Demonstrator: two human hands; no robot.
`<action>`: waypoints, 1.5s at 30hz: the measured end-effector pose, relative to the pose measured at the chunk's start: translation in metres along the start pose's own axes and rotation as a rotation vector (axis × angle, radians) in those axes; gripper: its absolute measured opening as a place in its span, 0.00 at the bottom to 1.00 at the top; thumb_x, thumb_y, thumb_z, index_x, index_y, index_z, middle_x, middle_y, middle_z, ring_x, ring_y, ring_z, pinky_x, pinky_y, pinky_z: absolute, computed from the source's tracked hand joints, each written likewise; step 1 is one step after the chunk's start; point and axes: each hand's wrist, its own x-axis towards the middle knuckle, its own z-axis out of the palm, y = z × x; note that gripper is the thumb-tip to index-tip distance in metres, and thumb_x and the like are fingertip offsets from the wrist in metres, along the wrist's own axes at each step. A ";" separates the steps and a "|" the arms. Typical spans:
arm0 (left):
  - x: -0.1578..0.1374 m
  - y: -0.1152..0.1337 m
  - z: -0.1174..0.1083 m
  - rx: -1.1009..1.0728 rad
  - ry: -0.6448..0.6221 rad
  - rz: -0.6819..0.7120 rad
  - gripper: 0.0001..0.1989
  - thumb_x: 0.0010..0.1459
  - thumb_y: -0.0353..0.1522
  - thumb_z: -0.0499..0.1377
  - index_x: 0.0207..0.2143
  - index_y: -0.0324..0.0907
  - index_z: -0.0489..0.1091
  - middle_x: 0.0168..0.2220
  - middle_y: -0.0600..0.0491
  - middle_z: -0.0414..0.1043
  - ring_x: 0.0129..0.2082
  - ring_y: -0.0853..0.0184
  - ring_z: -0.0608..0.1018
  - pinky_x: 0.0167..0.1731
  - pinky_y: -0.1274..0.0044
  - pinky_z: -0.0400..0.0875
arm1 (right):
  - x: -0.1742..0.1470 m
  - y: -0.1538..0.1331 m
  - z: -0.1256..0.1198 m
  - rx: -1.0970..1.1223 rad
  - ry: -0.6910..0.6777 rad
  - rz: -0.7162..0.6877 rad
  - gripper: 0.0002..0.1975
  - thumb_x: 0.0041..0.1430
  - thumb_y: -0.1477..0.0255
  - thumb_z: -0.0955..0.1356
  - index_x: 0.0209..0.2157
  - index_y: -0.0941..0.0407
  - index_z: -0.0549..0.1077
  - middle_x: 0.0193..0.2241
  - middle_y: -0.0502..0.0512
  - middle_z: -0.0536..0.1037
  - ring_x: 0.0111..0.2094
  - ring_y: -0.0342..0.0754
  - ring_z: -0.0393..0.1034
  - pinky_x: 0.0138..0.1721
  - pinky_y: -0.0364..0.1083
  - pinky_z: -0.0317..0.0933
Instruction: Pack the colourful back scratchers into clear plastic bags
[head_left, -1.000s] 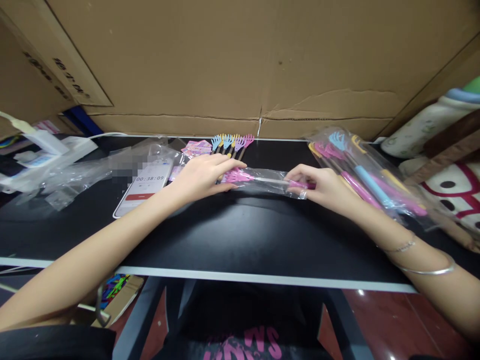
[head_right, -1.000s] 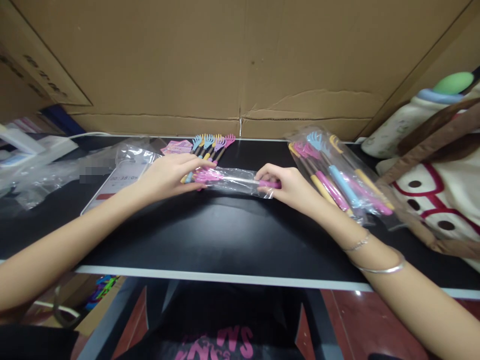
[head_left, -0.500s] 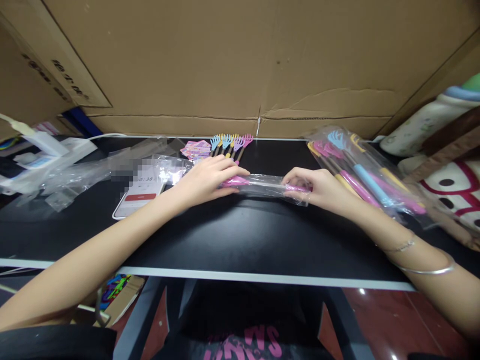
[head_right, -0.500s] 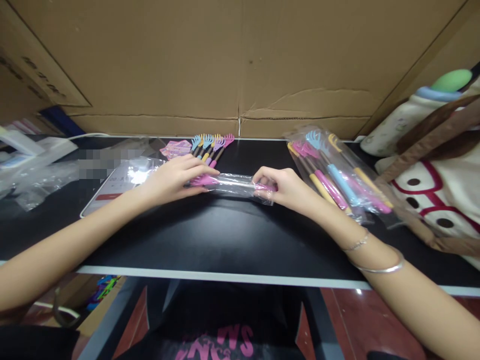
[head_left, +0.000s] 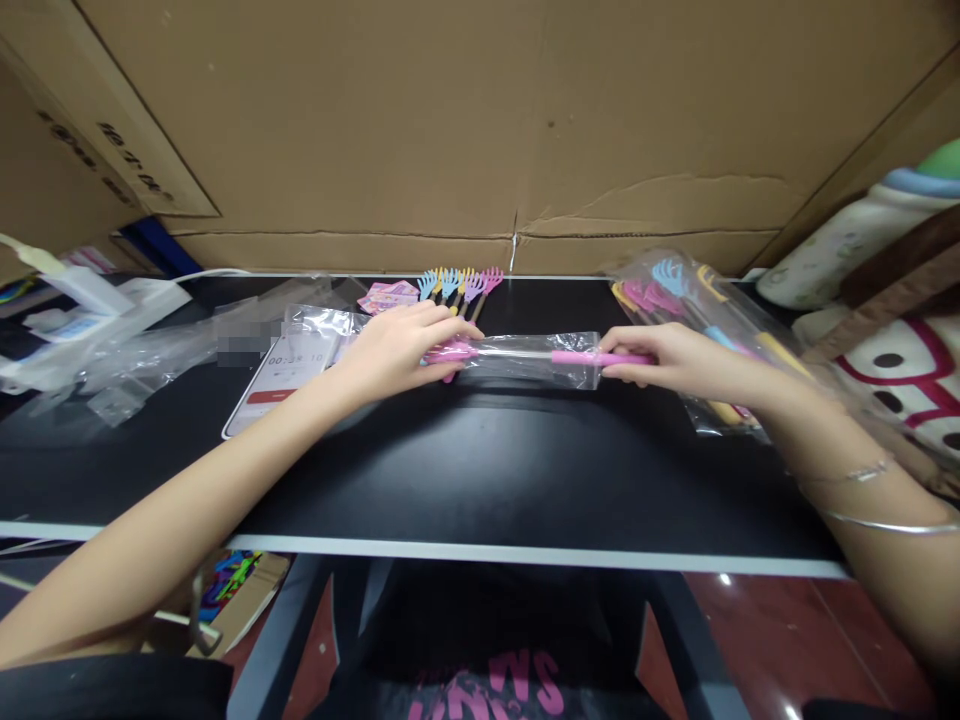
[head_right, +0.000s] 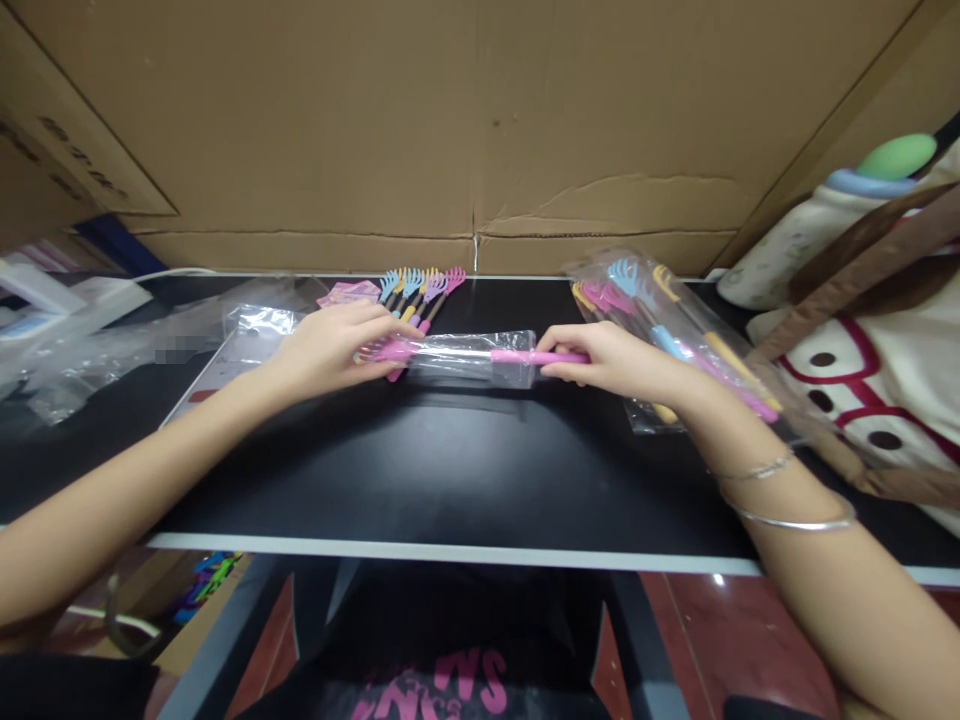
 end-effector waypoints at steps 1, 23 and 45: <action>0.000 0.001 0.000 -0.016 0.003 0.006 0.15 0.65 0.38 0.56 0.51 0.45 0.72 0.42 0.50 0.76 0.41 0.63 0.76 0.37 0.76 0.66 | 0.001 -0.002 0.002 0.006 0.043 -0.008 0.17 0.60 0.54 0.66 0.38 0.54 0.73 0.24 0.50 0.74 0.24 0.45 0.66 0.27 0.45 0.57; 0.000 0.010 0.000 -0.014 0.020 -0.066 0.16 0.65 0.36 0.56 0.54 0.48 0.70 0.36 0.53 0.75 0.35 0.65 0.75 0.32 0.79 0.63 | 0.011 -0.032 0.037 0.541 0.216 -0.010 0.18 0.59 0.57 0.70 0.43 0.54 0.68 0.26 0.49 0.74 0.24 0.43 0.67 0.27 0.43 0.63; -0.001 0.007 0.001 0.042 0.007 -0.103 0.15 0.62 0.37 0.59 0.51 0.47 0.74 0.32 0.54 0.73 0.30 0.67 0.73 0.29 0.79 0.62 | 0.011 -0.027 0.042 1.002 0.046 0.078 0.20 0.58 0.55 0.72 0.44 0.55 0.72 0.34 0.53 0.79 0.29 0.42 0.69 0.33 0.44 0.63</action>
